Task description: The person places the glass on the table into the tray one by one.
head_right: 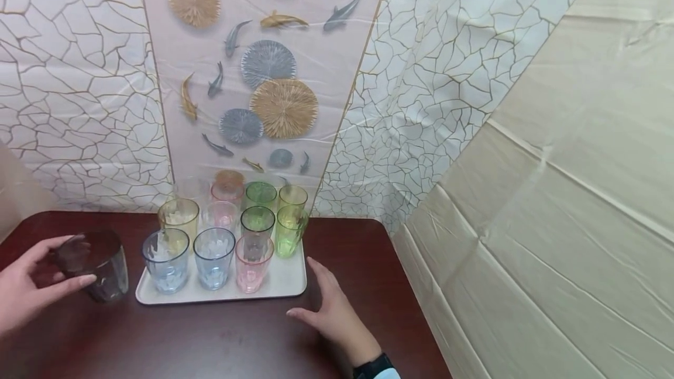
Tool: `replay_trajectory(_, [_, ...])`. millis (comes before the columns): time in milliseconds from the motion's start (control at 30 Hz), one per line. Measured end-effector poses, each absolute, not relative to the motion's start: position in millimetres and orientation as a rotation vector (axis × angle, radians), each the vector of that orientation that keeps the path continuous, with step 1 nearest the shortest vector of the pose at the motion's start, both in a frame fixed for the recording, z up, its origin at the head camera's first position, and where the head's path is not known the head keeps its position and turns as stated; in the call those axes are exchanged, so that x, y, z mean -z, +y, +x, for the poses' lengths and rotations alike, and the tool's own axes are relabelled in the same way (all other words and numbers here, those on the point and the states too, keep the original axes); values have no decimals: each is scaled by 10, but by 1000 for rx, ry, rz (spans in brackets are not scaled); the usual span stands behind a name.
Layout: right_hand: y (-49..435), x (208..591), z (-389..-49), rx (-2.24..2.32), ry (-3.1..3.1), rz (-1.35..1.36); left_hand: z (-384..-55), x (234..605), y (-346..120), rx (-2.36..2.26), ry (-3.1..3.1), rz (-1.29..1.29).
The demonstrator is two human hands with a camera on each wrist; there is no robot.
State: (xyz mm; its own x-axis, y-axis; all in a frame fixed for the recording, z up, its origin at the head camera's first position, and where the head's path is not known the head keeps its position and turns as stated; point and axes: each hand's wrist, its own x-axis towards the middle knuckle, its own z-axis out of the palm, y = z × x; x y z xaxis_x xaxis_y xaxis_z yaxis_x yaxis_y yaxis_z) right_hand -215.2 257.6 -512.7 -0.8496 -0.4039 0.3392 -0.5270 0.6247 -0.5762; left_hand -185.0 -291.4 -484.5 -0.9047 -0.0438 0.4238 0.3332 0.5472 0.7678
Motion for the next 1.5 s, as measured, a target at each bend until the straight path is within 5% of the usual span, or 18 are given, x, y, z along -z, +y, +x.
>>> replay_trajectory(800, [1303, 4524, -1779, -1460, -2195, 1420, -1740, 4680, -1208, 1603, -2323, -987])
replay_trajectory(1167, [1310, 4630, -1748, -1500, -2182, 1301, -1700, 4715, -1234, 1432, -2346, -987])
replay_trajectory(1500, [1921, 4955, -1885, -1496, -2294, 961, -1672, 4847, -1628, 1369, -2352, -857])
